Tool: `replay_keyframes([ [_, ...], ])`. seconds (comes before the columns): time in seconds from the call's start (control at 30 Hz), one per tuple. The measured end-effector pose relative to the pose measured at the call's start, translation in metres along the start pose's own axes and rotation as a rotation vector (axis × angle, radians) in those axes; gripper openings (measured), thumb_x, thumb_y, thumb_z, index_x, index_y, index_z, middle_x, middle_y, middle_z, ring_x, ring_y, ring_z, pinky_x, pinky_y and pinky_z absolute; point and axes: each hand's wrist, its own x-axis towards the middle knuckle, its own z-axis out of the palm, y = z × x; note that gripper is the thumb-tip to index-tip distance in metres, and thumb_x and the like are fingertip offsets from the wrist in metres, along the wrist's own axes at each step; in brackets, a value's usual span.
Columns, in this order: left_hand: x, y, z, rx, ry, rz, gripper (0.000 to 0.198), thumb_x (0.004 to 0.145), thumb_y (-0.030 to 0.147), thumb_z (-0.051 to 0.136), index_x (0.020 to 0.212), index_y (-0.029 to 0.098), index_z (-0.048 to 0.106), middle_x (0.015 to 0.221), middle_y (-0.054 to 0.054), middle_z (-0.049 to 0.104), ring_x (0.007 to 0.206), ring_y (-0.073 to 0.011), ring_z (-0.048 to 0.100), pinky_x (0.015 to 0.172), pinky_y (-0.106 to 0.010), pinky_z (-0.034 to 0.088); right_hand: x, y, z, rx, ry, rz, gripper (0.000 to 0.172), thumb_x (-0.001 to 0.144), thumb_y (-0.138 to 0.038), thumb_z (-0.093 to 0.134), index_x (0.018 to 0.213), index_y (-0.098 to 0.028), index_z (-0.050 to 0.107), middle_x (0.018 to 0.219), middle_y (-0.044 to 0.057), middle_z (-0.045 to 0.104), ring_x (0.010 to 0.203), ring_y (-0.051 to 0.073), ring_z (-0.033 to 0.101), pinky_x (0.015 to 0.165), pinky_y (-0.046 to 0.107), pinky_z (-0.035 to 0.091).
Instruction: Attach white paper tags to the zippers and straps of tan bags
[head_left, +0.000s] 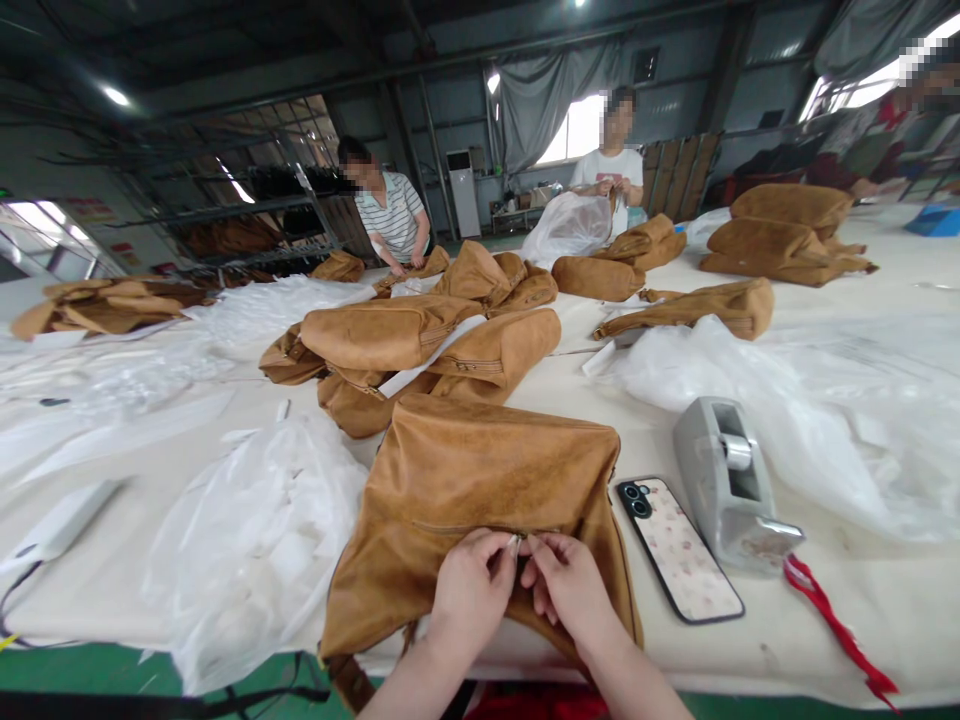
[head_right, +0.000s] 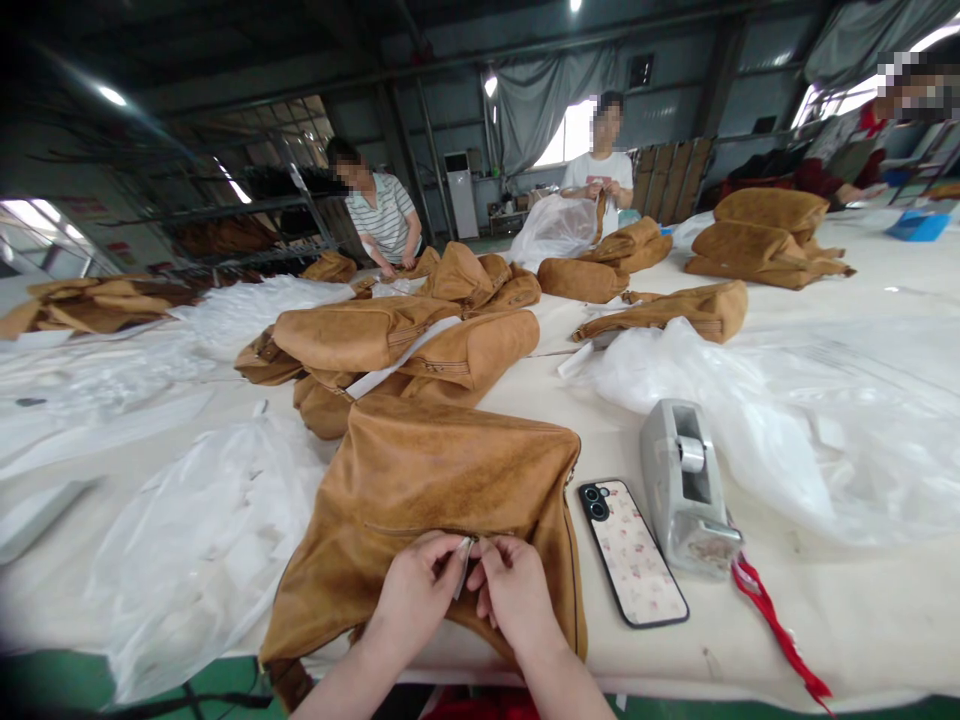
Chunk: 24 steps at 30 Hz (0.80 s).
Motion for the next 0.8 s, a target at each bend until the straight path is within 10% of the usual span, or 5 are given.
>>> replay_keyframes([
  [0.6, 0.004, -0.001, -0.009, -0.267, -0.202, -0.112, 0.033, 0.09, 0.033, 0.044, 0.075, 0.017, 0.068, 0.067, -0.001, 0.066, 0.062, -0.0144, 0.059, 0.059, -0.022, 0.044, -0.003, -0.004, 0.001, -0.061, -0.09, 0.008, 0.04, 0.073, -0.055, 0.052, 0.063, -0.017, 0.056, 0.051, -0.002, 0.06, 0.025, 0.004, 0.037, 0.026, 0.017, 0.018],
  [0.8, -0.004, 0.006, -0.011, -0.048, -0.068, 0.004, 0.028, 0.09, 0.024, 0.045, 0.08, 0.02, 0.071, 0.08, -0.003, 0.07, 0.077, -0.0166, 0.063, 0.072, -0.024, 0.046, -0.003, -0.006, 0.002, -0.019, -0.048, -0.002, 0.04, 0.069, -0.057, 0.056, 0.062, -0.018, 0.056, 0.045, -0.005, 0.055, 0.026, 0.003, 0.031, 0.028, 0.019, 0.016],
])
